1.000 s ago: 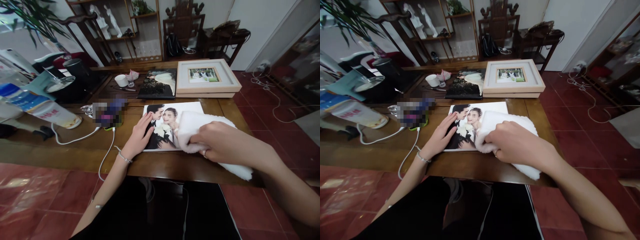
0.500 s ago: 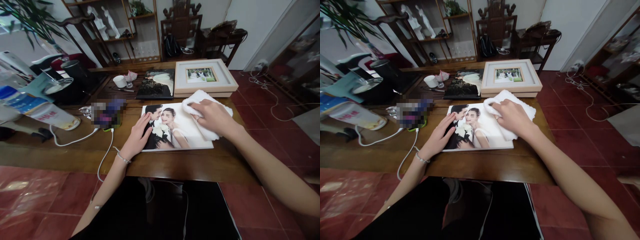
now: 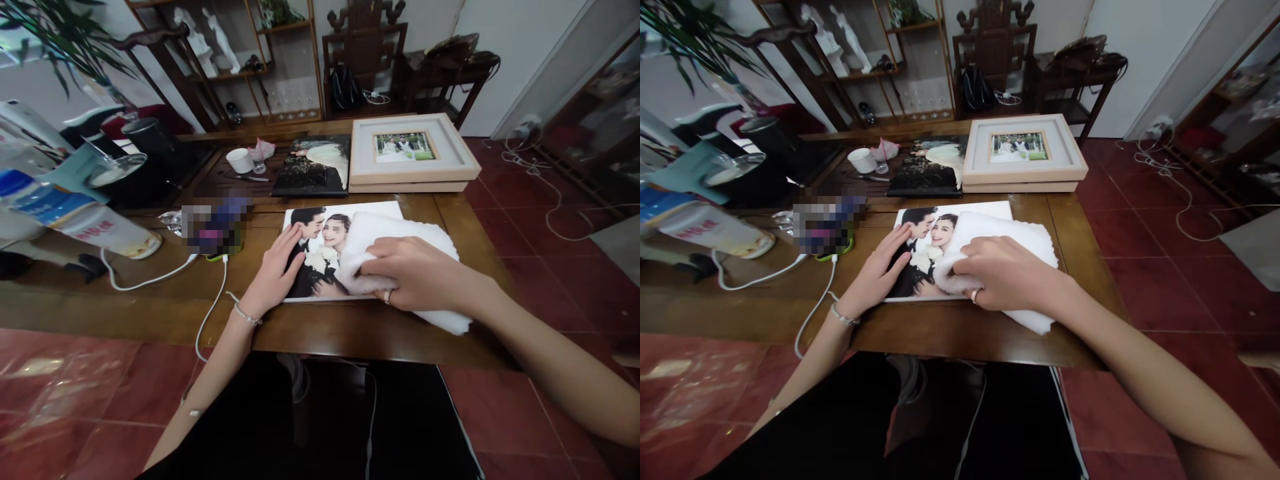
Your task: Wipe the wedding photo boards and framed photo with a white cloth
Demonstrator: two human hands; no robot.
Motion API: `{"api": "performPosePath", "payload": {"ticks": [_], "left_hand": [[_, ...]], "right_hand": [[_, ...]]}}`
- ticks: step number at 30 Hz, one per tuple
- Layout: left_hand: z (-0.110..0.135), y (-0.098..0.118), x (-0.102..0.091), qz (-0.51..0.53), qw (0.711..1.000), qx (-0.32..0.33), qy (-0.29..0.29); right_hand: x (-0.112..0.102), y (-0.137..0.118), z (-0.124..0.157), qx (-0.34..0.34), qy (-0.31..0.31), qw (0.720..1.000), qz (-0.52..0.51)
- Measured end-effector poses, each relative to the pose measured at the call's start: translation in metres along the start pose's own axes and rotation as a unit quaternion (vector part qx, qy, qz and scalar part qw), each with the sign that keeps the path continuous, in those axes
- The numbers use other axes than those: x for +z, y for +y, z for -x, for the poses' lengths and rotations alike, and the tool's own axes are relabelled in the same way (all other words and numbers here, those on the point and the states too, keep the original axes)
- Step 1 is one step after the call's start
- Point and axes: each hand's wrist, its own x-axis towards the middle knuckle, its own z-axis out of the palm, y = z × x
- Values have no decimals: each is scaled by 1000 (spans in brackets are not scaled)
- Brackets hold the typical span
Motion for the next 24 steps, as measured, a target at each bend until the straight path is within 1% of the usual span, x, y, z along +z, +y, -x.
{"api": "performPosePath", "payload": {"ticks": [3,6,11,14,16,19,24], "left_hand": [[0,-1,0,-1,1000,6,2],[0,-2,1,0,1000,7,2],[-1,-2,2,1,1000,10,6],[-1,-2,1,4,1000,7,3],[0,-1,1,6,1000,3,2],[0,-1,0,5,1000,-2,-1],[0,-3,1,2,1000,8,2]], "right_hand": [[7,6,-4,3,30,999,15],[11,15,-8,34,61,996,48],[11,23,-9,105,70,984,125],[10,26,-9,128,88,976,154],[11,28,-10,129,99,972,168],[14,28,-11,95,90,977,171],[21,14,-11,-31,64,990,123]]}}
